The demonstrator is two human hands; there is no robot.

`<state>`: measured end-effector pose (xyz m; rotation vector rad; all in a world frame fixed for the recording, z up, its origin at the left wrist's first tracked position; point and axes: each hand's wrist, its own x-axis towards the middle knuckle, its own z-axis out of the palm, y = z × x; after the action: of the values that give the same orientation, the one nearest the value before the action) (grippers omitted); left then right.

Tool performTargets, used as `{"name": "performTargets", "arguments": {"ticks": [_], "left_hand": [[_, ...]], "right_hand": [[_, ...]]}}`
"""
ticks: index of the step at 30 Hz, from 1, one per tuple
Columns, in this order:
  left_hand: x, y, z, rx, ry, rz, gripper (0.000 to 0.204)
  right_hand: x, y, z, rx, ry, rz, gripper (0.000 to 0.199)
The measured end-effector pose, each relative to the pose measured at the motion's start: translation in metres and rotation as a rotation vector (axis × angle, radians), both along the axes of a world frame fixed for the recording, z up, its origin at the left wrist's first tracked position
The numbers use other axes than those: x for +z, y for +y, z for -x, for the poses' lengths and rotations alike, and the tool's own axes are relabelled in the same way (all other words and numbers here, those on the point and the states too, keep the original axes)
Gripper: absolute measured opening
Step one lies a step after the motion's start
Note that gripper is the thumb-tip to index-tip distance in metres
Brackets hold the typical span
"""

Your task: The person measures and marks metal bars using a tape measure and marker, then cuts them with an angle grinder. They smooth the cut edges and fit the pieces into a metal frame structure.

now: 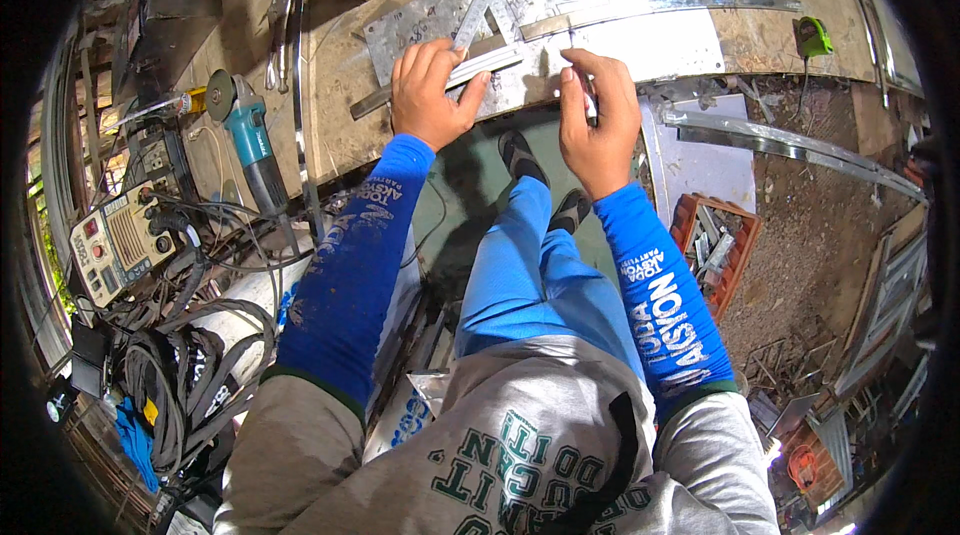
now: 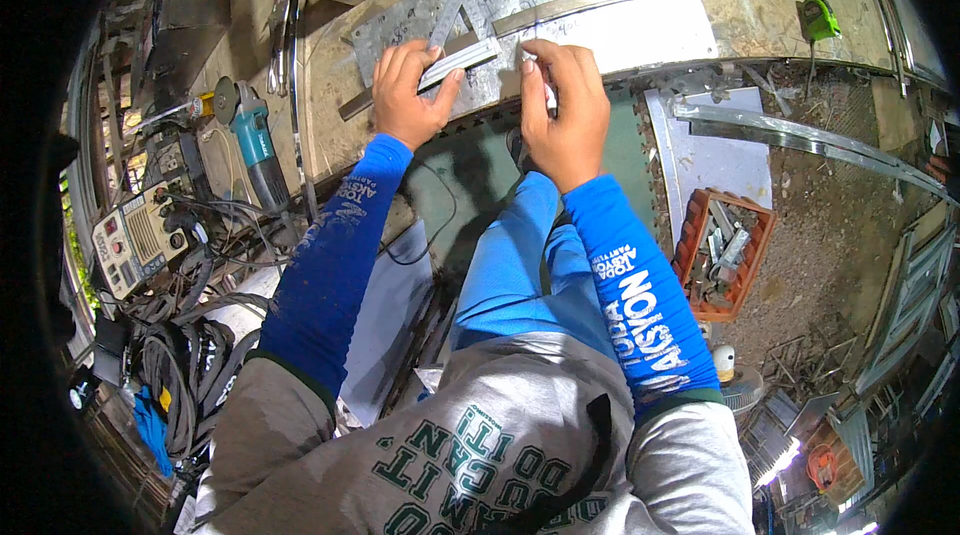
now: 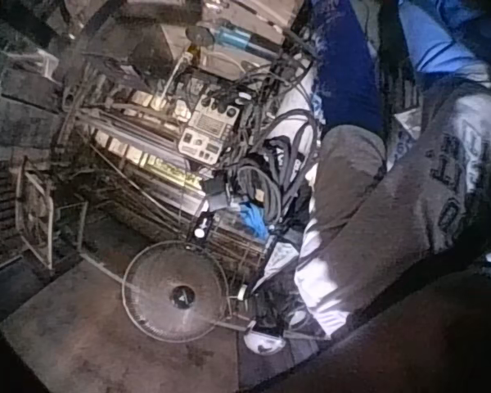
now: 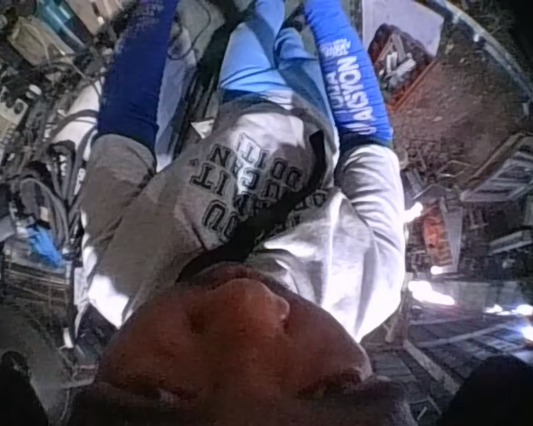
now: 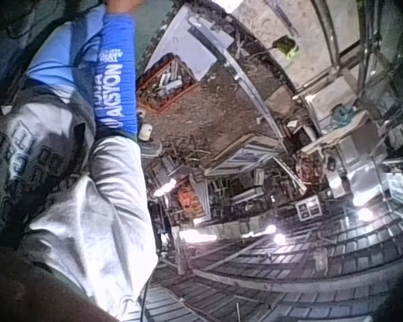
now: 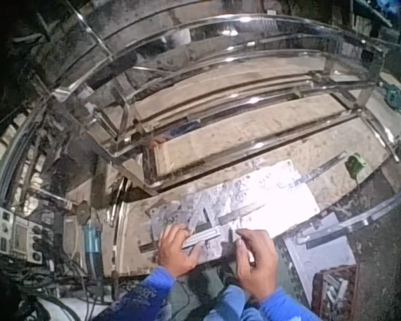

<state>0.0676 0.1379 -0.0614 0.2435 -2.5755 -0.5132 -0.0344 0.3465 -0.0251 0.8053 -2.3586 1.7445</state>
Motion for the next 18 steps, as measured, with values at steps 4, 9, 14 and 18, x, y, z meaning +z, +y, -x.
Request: {"name": "performTargets", "arguments": {"ticks": [4, 9, 14, 18], "left_hand": [[-0.002, 0.0, -0.002, 0.001, 0.022, 0.007, 0.035], [-0.007, -0.002, -0.002, 0.002, 0.049, 0.013, 0.035], [-0.008, -0.001, -0.003, 0.047, 0.06, 0.046, 0.036], [-0.006, 0.002, 0.0, 0.112, 0.045, 0.109, 0.036]], "right_hand": [[0.0, -0.003, 0.036, 0.06, 0.087, -0.358, 0.031], [-0.014, -0.011, 0.083, 0.24, 0.24, -0.632, 0.036], [-0.022, -0.013, 0.091, 0.285, 0.341, -0.587, 0.038], [-0.025, -0.017, 0.095, 0.297, 0.31, -0.556, 0.04]]}}
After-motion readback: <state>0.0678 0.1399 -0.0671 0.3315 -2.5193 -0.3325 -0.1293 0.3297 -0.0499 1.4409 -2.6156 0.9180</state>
